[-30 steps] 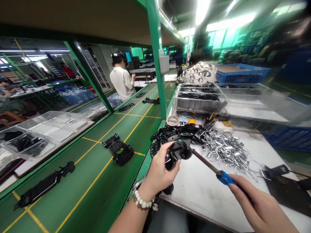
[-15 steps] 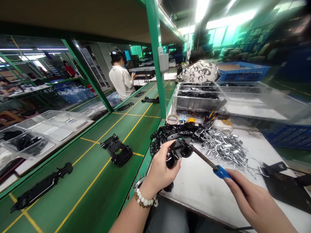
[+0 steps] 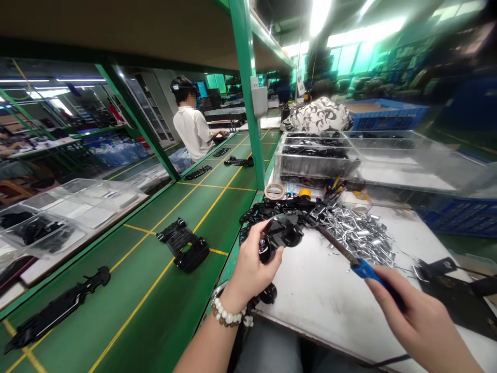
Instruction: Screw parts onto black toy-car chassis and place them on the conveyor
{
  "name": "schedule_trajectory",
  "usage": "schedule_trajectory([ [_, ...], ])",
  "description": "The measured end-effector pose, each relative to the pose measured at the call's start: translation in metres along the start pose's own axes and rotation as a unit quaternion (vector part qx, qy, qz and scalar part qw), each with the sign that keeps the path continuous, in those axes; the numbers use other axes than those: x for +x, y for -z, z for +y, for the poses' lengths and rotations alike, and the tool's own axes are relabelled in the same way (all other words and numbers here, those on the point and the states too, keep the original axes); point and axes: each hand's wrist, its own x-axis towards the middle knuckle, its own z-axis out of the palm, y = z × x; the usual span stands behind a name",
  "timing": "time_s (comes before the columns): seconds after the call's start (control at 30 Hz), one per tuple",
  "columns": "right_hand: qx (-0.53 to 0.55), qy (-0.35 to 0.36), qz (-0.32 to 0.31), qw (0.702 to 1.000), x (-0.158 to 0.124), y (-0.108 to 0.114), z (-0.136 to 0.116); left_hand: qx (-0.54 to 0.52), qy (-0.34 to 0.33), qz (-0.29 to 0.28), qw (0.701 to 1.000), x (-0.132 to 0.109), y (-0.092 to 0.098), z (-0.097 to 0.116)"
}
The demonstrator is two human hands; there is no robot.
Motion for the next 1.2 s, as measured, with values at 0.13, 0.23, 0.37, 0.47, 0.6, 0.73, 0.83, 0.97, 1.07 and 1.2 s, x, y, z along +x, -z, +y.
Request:
schedule_trajectory([
  [0.13, -0.001, -0.004, -0.04, 0.999, -0.001, 0.001, 0.016, -0.004, -0.016, -0.016, 1.0, 0.003, 0.004, -0.003],
  [0.23, 0.005, -0.035, -0.078, 0.996, -0.003, 0.0, 0.019, -0.008, -0.018, -0.022, 1.0, 0.004, 0.006, -0.004],
  [0.37, 0.006, -0.048, -0.087, 0.995, -0.001, -0.002, 0.014, -0.011, -0.019, -0.029, 0.999, 0.005, 0.006, -0.005],
  [0.47, 0.003, -0.056, -0.092, 0.994, 0.002, -0.002, 0.009, -0.012, -0.019, -0.028, 0.999, 0.005, 0.007, -0.004],
  [0.6, -0.003, -0.035, -0.096, 0.995, 0.004, -0.002, 0.01, -0.012, -0.019, -0.027, 0.999, 0.004, 0.008, -0.004],
  [0.73, -0.028, 0.0, -0.073, 0.997, 0.003, -0.002, 0.014, -0.017, -0.019, -0.027, 0.999, 0.003, 0.008, -0.005],
  [0.83, -0.062, 0.041, -0.038, 0.997, 0.005, 0.002, 0.014, -0.023, -0.024, -0.03, 0.999, 0.002, 0.008, -0.006],
  [0.97, -0.082, 0.062, 0.01, 0.995, 0.007, 0.013, 0.014, -0.028, -0.052, -0.023, 0.998, 0.001, 0.013, -0.006],
  [1.07, 0.045, -0.016, -0.024, 0.999, 0.006, 0.023, 0.019, -0.045, -0.065, 0.008, 0.997, -0.002, 0.023, -0.009],
  [1.2, 0.377, -0.188, -0.1, 0.901, 0.004, 0.029, 0.036, -0.18, 0.008, 0.088, 0.98, -0.008, 0.033, -0.027],
])
